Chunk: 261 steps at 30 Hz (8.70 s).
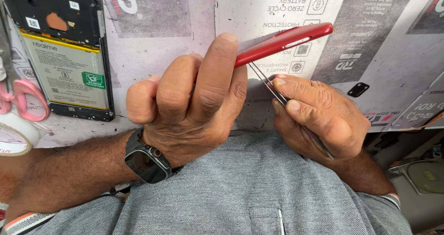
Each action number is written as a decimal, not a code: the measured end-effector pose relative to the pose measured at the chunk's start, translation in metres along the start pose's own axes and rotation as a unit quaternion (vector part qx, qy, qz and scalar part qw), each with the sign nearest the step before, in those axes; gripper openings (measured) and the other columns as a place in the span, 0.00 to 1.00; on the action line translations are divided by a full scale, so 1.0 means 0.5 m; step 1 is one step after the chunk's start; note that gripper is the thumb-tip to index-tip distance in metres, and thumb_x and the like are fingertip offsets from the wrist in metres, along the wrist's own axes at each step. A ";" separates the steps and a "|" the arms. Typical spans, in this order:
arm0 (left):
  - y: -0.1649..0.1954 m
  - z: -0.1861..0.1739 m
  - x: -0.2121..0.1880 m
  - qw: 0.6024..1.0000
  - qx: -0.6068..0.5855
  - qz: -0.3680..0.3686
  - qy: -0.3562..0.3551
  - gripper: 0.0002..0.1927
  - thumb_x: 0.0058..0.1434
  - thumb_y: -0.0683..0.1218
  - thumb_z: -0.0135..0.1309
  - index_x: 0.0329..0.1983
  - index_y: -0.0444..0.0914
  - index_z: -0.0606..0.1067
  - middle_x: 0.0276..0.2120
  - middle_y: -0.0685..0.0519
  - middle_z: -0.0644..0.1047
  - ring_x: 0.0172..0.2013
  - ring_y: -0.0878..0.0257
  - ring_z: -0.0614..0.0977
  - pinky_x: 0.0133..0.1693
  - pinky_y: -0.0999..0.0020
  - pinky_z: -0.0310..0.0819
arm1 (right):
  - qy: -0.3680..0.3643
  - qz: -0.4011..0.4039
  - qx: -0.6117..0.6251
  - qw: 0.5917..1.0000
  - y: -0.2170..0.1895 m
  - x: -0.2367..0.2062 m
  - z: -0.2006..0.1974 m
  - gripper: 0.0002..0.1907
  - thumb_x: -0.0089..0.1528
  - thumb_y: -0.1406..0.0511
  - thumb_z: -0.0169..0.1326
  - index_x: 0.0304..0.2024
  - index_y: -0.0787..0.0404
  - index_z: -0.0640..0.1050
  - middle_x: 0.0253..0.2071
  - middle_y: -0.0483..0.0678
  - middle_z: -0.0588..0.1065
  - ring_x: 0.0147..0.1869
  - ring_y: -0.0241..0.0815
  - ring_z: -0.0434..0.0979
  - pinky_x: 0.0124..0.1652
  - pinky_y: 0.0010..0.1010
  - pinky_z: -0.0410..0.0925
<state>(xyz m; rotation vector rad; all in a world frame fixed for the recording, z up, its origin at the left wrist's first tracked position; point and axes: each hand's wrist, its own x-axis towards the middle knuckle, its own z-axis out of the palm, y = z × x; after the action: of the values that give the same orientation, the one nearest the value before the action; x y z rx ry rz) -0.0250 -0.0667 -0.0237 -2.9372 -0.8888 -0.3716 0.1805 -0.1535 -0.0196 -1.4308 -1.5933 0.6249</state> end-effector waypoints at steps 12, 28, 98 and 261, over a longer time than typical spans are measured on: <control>0.002 -0.002 0.000 1.000 -0.006 -0.005 -0.008 0.16 0.64 0.48 0.58 0.50 0.35 0.81 0.64 0.62 0.67 0.58 0.66 0.65 0.59 0.59 0.47 | -0.023 0.011 -0.006 1.000 -0.002 0.004 -0.012 0.20 0.56 0.79 0.63 0.44 0.68 0.67 0.42 0.67 0.76 0.45 0.55 0.83 0.40 0.38 0.80; -0.002 0.001 -0.006 1.000 0.009 0.004 -0.007 0.18 0.63 0.49 0.60 0.51 0.32 0.80 0.65 0.61 0.67 0.57 0.65 0.66 0.59 0.58 0.47 | -0.011 0.003 -0.007 1.000 0.001 0.004 -0.008 0.20 0.56 0.79 0.63 0.43 0.67 0.67 0.41 0.66 0.77 0.46 0.54 0.83 0.41 0.39 0.81; 0.000 -0.006 -0.004 1.000 0.007 0.010 -0.009 0.17 0.64 0.49 0.58 0.52 0.35 0.82 0.65 0.63 0.67 0.57 0.67 0.65 0.61 0.60 0.47 | -0.020 0.030 0.022 0.999 0.001 -0.014 -0.019 0.21 0.56 0.81 0.64 0.45 0.69 0.68 0.44 0.68 0.76 0.46 0.54 0.83 0.39 0.34 0.81; -0.032 -0.027 0.026 0.995 -0.093 0.017 -0.015 0.08 0.66 0.40 0.51 0.43 0.36 0.80 0.64 0.49 0.71 0.55 0.61 0.71 0.54 0.59 0.53 | 0.053 0.173 0.148 0.972 0.006 -0.026 -0.023 0.13 0.60 0.80 0.61 0.40 0.74 0.69 0.43 0.69 0.76 0.49 0.53 0.83 0.43 0.37 0.82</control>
<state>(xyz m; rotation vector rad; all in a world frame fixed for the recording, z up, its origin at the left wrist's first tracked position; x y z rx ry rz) -0.0265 -0.0479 -0.0078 -3.1308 -0.8512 -0.4338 0.1913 -0.1675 -0.0203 -1.4942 -1.1198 0.9309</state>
